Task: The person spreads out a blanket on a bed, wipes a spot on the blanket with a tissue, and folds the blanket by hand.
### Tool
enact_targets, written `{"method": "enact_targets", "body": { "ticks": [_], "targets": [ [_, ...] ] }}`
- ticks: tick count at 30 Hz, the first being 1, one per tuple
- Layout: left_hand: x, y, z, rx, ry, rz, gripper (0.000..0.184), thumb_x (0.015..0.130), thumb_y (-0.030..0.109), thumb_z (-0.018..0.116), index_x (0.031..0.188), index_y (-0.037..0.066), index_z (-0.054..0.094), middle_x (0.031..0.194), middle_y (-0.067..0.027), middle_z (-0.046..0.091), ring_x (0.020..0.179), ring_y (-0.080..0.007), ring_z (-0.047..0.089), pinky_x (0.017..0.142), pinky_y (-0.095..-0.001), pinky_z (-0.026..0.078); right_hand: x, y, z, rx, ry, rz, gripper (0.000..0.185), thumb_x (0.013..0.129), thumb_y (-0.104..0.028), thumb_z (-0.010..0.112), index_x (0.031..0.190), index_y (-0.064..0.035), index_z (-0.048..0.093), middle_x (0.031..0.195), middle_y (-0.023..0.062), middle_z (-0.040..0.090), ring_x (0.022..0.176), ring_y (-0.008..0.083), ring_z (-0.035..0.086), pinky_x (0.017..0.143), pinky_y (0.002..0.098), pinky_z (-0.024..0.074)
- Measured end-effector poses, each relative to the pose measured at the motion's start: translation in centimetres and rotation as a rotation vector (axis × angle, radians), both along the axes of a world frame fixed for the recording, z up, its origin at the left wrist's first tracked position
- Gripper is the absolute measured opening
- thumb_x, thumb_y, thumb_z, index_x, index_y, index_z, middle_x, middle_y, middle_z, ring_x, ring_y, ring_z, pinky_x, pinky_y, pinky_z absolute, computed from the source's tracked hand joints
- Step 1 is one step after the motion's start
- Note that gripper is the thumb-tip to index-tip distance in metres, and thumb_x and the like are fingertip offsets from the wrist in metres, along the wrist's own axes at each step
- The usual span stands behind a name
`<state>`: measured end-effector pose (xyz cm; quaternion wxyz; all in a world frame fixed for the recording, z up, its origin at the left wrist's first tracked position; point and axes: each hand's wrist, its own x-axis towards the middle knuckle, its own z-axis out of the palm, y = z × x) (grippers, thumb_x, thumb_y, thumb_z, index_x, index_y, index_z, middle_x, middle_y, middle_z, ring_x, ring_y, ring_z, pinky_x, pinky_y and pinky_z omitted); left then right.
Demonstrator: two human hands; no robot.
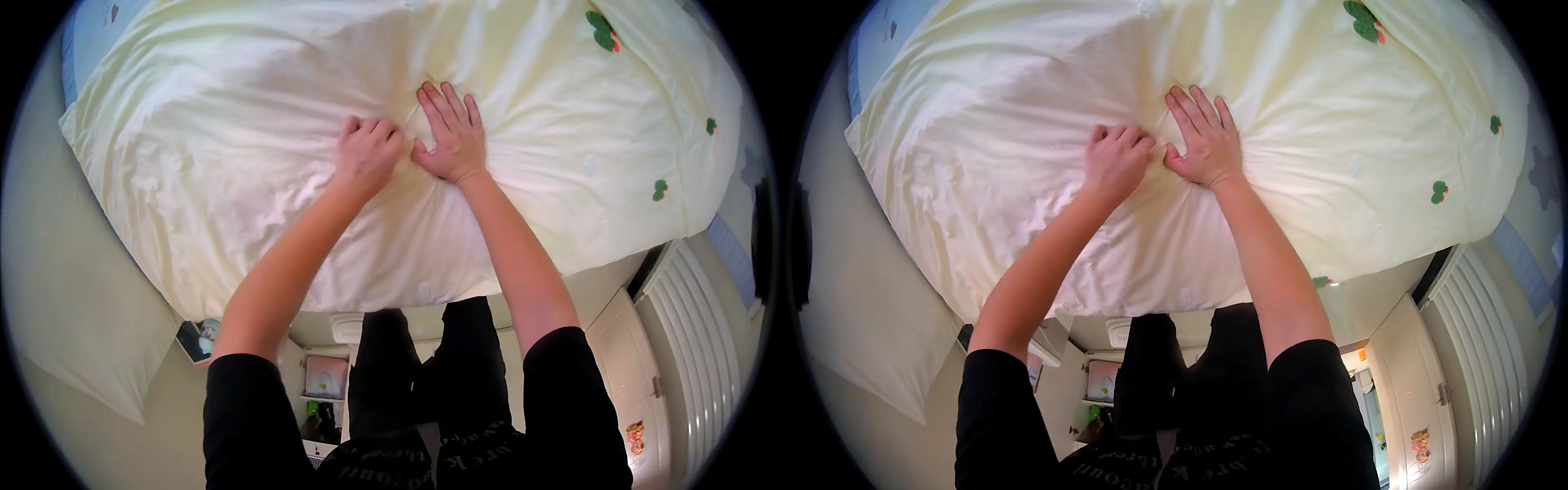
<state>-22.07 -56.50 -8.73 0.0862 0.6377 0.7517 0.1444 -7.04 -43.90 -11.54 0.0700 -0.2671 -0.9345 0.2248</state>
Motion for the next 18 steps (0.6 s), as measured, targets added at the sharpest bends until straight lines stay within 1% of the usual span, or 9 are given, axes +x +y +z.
{"method": "enact_targets", "body": {
  "ticks": [2, 5, 8, 11, 14, 17, 18],
  "targets": [
    [-0.5, -2.4, 0.7, -0.087, 0.020, -0.063, 0.006, 0.073, 0.016, 0.066, 0.079, 0.015, 0.065, 0.082, -0.0004, 0.062, 0.084, -0.0193, 0.063, 0.079, -0.0382, 0.042, -0.1, 0.0, 0.4, -0.013, -0.015, 0.001, 0.082, 0.074, -0.033, 0.070, 0.151, -0.0182, 0.050, 0.159, -0.0022, 0.047, 0.149, 0.0205, 0.039, 0.122, 0.0502, 0.0299],
    [-0.3, -1.1, 2.0, -0.095, -0.026, -0.041, 0.005, 0.073, 0.017, 0.066, 0.078, 0.014, 0.066, 0.082, -0.0009, 0.062, 0.084, -0.0199, 0.063, 0.079, -0.0389, 0.042, -0.1, 0.1, 0.5, -0.012, -0.015, -0.005, 0.081, 0.074, -0.033, 0.070, 0.151, -0.0183, 0.051, 0.158, -0.0024, 0.047, 0.149, 0.0206, 0.039, 0.122, 0.0502, 0.0300],
    [0.2, 3.8, 2.4, 0.069, -0.038, 0.059, 0.006, 0.074, 0.016, 0.066, 0.079, 0.013, 0.067, 0.082, -0.0015, 0.063, 0.082, -0.0205, 0.063, 0.080, -0.0402, 0.043, 0.0, -0.1, -0.3, 0.001, 0.036, -0.018, 0.082, 0.073, -0.033, 0.071, 0.151, -0.0182, 0.051, 0.158, -0.0022, 0.047, 0.149, 0.0208, 0.040, 0.122, 0.0503, 0.0300],
    [0.4, 4.2, 0.4, 0.065, -0.008, 0.056, 0.008, 0.074, 0.016, 0.066, 0.080, 0.012, 0.068, 0.083, -0.0017, 0.064, 0.083, -0.0207, 0.063, 0.081, -0.0415, 0.042, 0.1, -0.1, -0.5, 0.009, 0.053, -0.025, 0.082, 0.072, -0.033, 0.071, 0.151, -0.0175, 0.051, 0.158, -0.0017, 0.047, 0.148, 0.0208, 0.040, 0.122, 0.0503, 0.0301],
    [0.3, -1.1, -0.1, -0.037, -0.061, -0.015, 0.007, 0.075, 0.017, 0.067, 0.079, 0.012, 0.067, 0.083, -0.0014, 0.065, 0.084, -0.0209, 0.064, 0.084, -0.0420, 0.042, 0.1, -0.2, 0.0, 0.004, 0.023, -0.024, 0.084, 0.071, -0.034, 0.071, 0.151, -0.0165, 0.051, 0.158, -0.0012, 0.047, 0.148, 0.0205, 0.040, 0.122, 0.0498, 0.0298],
    [-0.2, -4.7, 1.4, -0.272, -0.049, -0.088, 0.006, 0.076, 0.017, 0.067, 0.080, 0.013, 0.068, 0.086, -0.0008, 0.065, 0.087, -0.0205, 0.064, 0.085, -0.0425, 0.042, -0.2, -0.1, 0.2, 0.016, -0.003, -0.021, 0.084, 0.071, -0.035, 0.072, 0.151, -0.0160, 0.051, 0.158, -0.0011, 0.047, 0.148, 0.0202, 0.040, 0.123, 0.0493, 0.0295],
    [-0.2, -4.0, 1.7, -0.210, -0.032, -0.076, 0.006, 0.076, 0.017, 0.068, 0.082, 0.014, 0.069, 0.086, 0.0011, 0.065, 0.085, -0.0189, 0.064, 0.085, -0.0416, 0.042, -0.2, -0.1, 0.3, 0.020, -0.012, -0.018, 0.084, 0.072, -0.036, 0.072, 0.151, -0.0159, 0.051, 0.158, -0.0011, 0.047, 0.148, 0.0202, 0.040, 0.123, 0.0491, 0.0295]
  ]
}}
